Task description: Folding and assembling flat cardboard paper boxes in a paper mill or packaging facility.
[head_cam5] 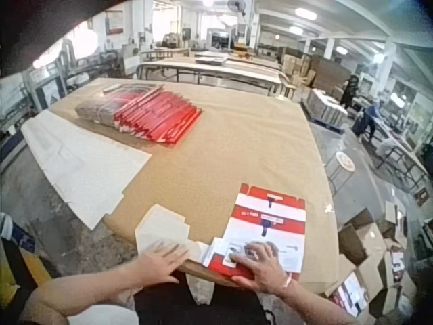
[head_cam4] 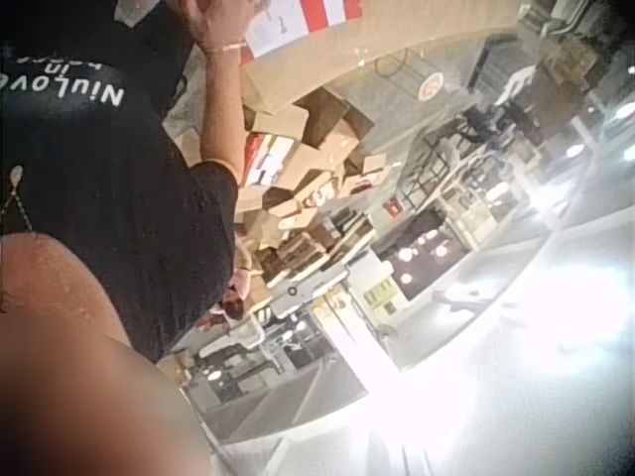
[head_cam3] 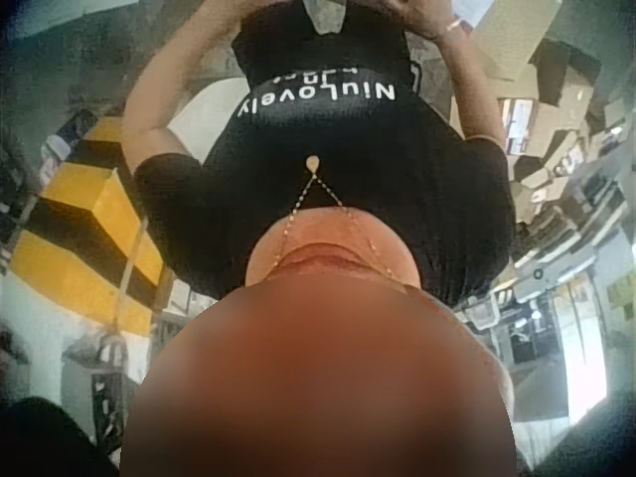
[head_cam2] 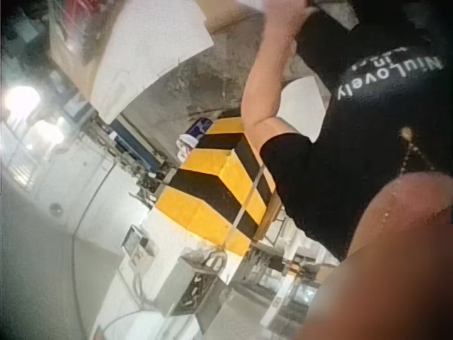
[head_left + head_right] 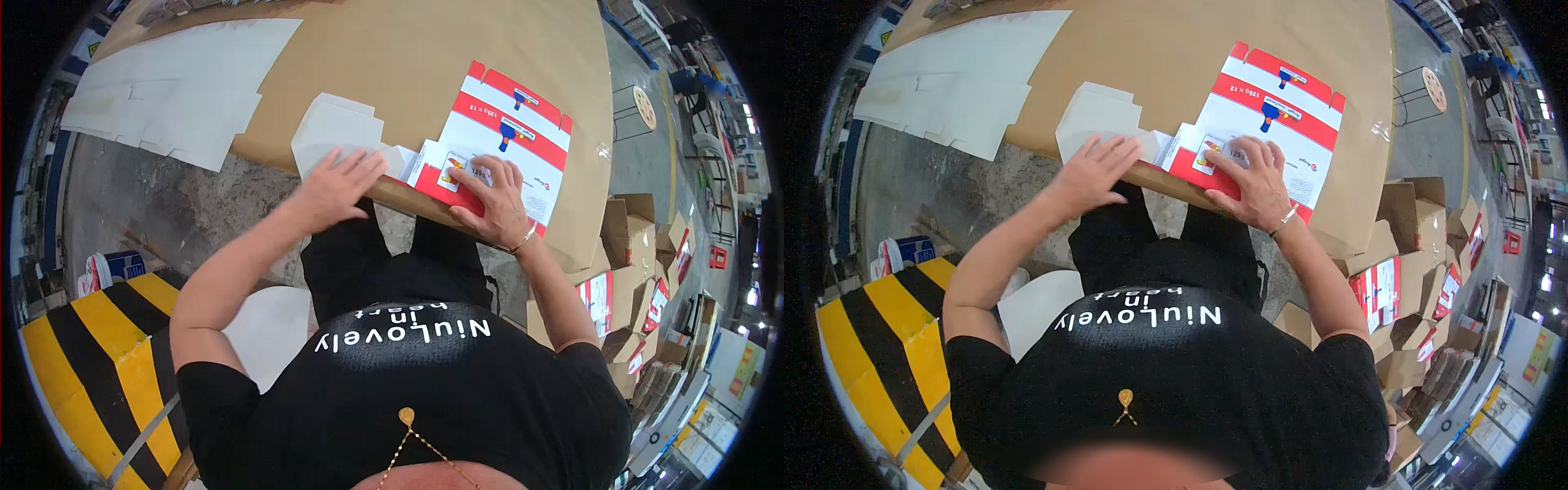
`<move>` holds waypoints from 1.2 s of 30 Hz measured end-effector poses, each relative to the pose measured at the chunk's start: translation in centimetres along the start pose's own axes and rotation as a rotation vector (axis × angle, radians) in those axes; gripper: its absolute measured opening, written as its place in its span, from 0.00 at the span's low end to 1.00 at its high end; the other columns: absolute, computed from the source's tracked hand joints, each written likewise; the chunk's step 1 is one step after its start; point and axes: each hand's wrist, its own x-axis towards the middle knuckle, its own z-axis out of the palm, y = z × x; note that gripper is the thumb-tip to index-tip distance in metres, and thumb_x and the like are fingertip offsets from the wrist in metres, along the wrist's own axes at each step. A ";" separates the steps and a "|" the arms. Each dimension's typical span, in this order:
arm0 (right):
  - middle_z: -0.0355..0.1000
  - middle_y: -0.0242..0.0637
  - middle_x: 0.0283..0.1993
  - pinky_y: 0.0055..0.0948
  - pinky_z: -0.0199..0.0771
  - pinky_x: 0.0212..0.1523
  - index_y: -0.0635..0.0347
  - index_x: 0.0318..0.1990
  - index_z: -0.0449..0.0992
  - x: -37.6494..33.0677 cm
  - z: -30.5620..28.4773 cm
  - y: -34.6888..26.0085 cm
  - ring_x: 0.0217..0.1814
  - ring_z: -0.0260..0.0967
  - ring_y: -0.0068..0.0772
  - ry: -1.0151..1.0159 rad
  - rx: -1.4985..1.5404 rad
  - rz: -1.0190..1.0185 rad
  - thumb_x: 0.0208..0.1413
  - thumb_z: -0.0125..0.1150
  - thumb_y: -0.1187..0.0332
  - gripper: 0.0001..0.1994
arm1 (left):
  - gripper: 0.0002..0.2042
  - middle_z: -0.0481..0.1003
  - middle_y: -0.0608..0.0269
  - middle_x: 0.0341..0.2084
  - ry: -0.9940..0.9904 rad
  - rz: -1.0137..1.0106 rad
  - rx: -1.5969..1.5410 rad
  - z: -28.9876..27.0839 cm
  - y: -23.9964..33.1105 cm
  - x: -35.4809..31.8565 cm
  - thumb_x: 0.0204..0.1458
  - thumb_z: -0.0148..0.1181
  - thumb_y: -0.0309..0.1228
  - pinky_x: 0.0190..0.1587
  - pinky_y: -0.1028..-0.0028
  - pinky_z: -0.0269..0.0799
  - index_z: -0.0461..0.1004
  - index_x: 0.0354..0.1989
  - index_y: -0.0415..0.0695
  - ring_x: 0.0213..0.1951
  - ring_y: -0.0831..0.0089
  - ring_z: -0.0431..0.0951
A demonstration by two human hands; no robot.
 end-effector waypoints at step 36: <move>0.53 0.39 0.73 0.70 0.38 0.73 0.19 0.65 0.67 -0.5 0.8 0.3 0.78 0.43 0.54 -0.069 -0.020 -0.184 0.57 0.64 0.56 0.27 | 0.28 0.51 0.49 0.72 0.082 -0.231 -0.100 4.2 1.6 3.7 0.61 0.52 0.48 0.68 0.36 0.43 0.61 0.71 0.63 0.72 0.42 0.47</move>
